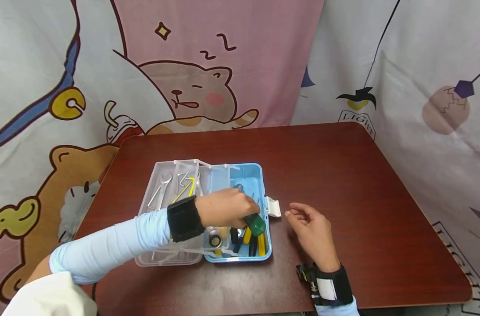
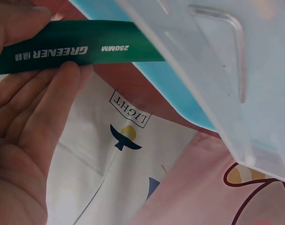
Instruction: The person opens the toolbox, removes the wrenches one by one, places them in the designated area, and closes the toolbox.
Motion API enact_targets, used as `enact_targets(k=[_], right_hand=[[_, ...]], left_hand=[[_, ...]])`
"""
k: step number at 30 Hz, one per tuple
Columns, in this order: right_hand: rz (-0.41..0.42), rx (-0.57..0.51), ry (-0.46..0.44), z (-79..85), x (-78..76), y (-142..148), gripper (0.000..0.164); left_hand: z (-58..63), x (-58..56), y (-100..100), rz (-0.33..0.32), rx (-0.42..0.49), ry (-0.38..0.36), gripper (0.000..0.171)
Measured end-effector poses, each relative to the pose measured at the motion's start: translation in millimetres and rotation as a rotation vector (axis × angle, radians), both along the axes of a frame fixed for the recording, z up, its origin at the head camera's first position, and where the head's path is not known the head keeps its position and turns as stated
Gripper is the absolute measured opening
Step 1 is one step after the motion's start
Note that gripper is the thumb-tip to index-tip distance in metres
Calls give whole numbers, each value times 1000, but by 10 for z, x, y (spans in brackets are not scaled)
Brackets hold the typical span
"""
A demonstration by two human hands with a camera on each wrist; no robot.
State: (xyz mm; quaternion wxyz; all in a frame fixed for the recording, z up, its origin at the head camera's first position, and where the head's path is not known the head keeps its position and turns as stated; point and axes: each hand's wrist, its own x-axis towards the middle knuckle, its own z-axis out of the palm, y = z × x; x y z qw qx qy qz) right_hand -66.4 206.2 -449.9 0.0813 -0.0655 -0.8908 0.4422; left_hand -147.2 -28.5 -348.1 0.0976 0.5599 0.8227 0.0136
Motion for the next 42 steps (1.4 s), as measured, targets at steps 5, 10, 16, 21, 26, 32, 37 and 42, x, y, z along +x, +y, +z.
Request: enact_targets(k=[5, 10, 16, 21, 26, 32, 37, 42], right_hand=[[3, -2, 5, -9, -3, -10, 37], [9, -8, -7, -11, 0, -25, 38], [22, -5, -33, -18, -4, -55, 40], [26, -2, -53, -20, -1, -76, 41], [30, 4, -30, -9, -8, -77, 40], [24, 9, -33, 10, -49, -112, 40], [12, 25, -59, 1, -20, -123, 40], [3, 25, -45, -18, -9, -120, 37]], left_hand=[[56, -23, -60, 32, 78, -76, 35], [87, -45, -118, 29, 127, -97, 28], [99, -57, -177, 47, 188, -120, 29], [113, -72, -224, 74, 231, -165, 33], [152, -108, -257, 91, 279, -179, 32], [208, -126, -306, 102, 333, -218, 27], [207, -83, -300, 84, 324, -238, 27], [211, -69, -277, 80, 304, -215, 29]])
